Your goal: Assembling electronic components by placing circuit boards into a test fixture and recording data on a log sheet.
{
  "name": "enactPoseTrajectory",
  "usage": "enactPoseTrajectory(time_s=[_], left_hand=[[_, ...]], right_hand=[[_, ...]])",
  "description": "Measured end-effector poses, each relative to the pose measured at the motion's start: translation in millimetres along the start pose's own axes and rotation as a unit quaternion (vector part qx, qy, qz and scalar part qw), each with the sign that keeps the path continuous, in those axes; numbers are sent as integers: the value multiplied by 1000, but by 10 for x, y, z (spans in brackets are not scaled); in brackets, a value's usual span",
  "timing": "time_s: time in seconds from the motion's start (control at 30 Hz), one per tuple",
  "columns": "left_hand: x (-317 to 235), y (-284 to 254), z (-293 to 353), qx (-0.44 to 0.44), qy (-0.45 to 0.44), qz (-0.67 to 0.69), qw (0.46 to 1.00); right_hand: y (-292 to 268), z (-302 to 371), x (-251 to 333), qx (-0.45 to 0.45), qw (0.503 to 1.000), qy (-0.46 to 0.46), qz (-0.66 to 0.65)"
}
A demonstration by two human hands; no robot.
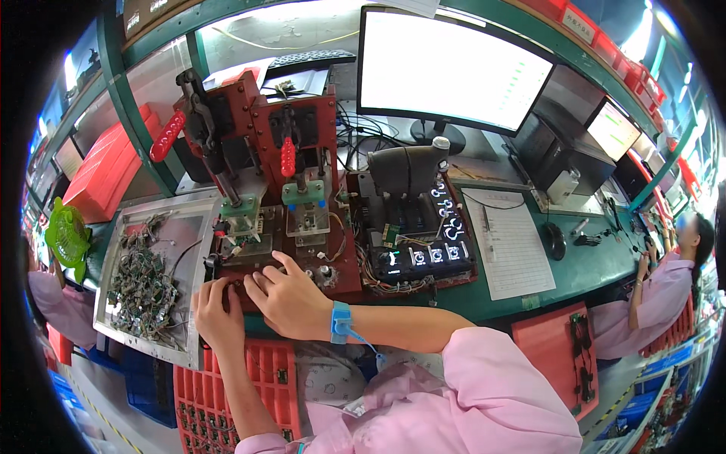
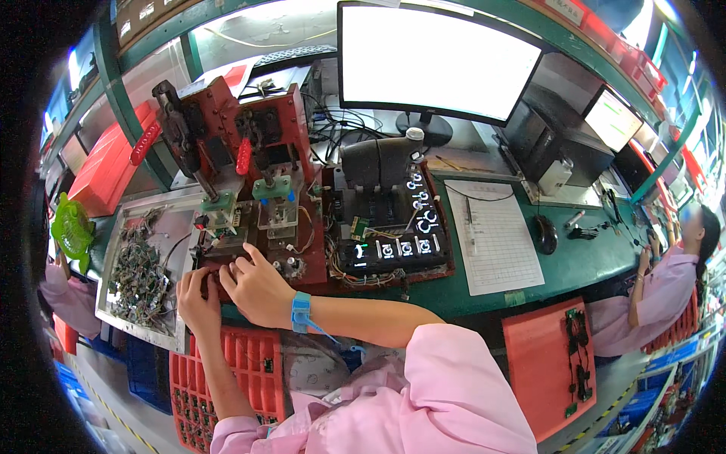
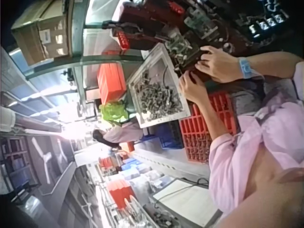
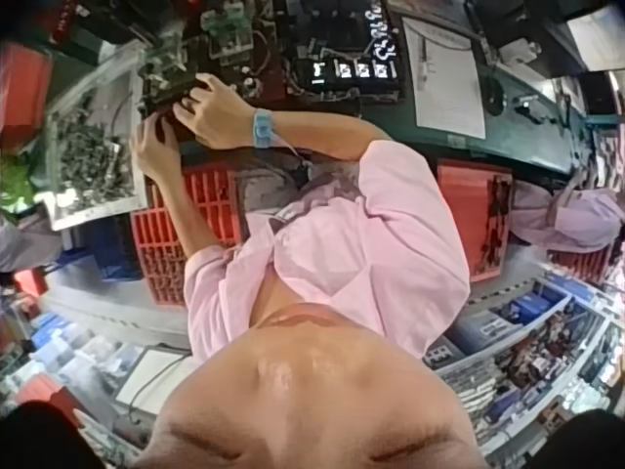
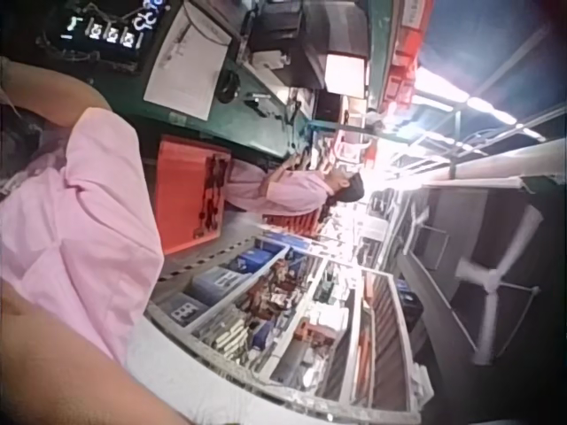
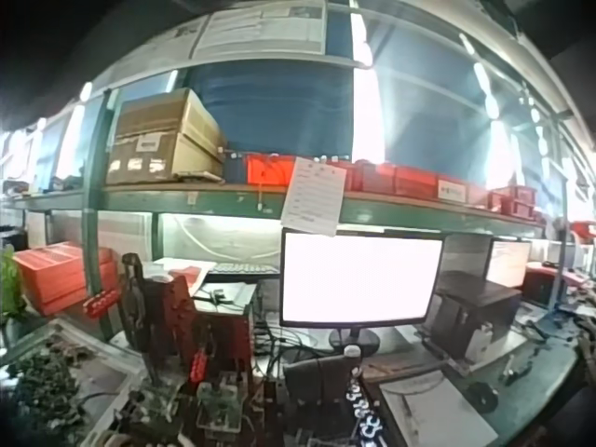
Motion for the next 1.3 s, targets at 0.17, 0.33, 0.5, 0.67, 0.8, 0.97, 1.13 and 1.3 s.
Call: enactPoseTrajectory(time_s=[0.17, 0.33, 0.5, 0.67, 0.8, 0.97, 1.13, 1.3], left_hand=[[30, 5, 7, 4, -6, 2, 1000], [-5, 3, -6, -5, -5, 9, 1000], [57, -17, 23, -2, -12, 3, 1000], [-18, -44, 8, -13, -12, 9, 1000], [-2, -18, -5, -6, -19, 15, 1000], [57, -79, 35, -19, -14, 7, 1000], [-27, -36, -4, -21, 0, 25, 999], [-6, -25, 12, -6, -13, 12, 1000]], right_hand=[[-10, -38, -50, 2, 999, 26, -44], [29, 28, -66, -8, 999, 27, -28], [-67, 17, -123, -18, 997, 35, -67], [-93, 81, -81, -6, 999, 7, -46], [-197, 110, -94, -38, 999, -4, -11], [-338, 111, -147, -69, 997, 35, 11], [-278, 125, -154, -19, 999, 45, -2], [-218, 52, -133, -47, 999, 21, 6]])
Point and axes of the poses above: each hand's wrist, its own z-axis away from the middle knuckle, its own y-axis out of the palm, x = y × z, the point moved 7 cm from there along -z, towards the middle knuckle, and after that the axes turned 9 degrees about -y, right-handed, at the moved point
